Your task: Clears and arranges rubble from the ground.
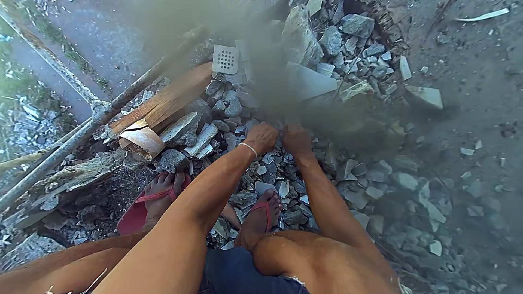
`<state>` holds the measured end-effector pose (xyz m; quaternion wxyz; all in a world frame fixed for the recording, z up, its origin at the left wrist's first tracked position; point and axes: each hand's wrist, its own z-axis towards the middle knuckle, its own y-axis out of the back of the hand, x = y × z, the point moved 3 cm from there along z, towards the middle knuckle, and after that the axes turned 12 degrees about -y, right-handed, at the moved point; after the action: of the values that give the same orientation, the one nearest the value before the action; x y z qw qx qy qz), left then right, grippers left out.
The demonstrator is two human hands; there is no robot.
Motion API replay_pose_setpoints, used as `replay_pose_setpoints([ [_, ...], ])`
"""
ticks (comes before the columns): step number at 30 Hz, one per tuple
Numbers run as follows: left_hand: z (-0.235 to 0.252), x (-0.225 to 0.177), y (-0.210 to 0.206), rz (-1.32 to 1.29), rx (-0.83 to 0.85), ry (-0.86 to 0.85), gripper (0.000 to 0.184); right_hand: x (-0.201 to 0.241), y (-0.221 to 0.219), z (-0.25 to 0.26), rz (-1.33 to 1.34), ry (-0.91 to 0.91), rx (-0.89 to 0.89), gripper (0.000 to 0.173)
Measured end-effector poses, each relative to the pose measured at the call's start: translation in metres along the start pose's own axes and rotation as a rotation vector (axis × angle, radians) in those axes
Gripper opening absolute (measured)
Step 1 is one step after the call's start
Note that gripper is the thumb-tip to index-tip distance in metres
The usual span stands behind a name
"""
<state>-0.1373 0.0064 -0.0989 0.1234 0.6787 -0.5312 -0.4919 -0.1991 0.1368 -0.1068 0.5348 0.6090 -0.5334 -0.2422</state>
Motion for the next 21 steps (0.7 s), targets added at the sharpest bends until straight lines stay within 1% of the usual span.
replay_pose_setpoints([
  [2,0.004,0.004,-0.003,0.022,0.000,-0.033,0.026,0.002,0.016,0.018,0.033,-0.106,0.179,0.025],
  [5,0.006,0.009,-0.007,0.031,-0.041,-0.112,0.028,0.009,0.024,0.035,-0.024,-0.177,0.332,0.018],
  [8,0.004,0.012,-0.004,0.048,-0.042,-0.142,0.029,0.015,0.024,0.046,-0.029,-0.195,0.378,0.015],
  [12,0.002,0.009,-0.001,0.076,-0.037,-0.158,0.029,0.030,0.027,0.054,-0.104,-0.267,0.476,0.023],
  [14,0.002,0.009,0.000,0.098,-0.036,-0.159,0.029,0.032,0.026,0.058,-0.128,-0.290,0.490,0.028],
  [17,0.001,0.013,-0.002,0.133,-0.071,-0.161,0.027,0.040,0.022,0.064,-0.153,-0.337,0.504,0.030],
  [19,0.001,0.010,-0.005,0.154,-0.098,-0.197,0.021,0.045,0.026,0.062,-0.170,-0.369,0.491,0.035],
  [21,0.000,-0.002,-0.010,0.167,-0.081,-0.303,0.015,0.052,0.033,0.061,-0.173,-0.396,0.474,0.041],
])
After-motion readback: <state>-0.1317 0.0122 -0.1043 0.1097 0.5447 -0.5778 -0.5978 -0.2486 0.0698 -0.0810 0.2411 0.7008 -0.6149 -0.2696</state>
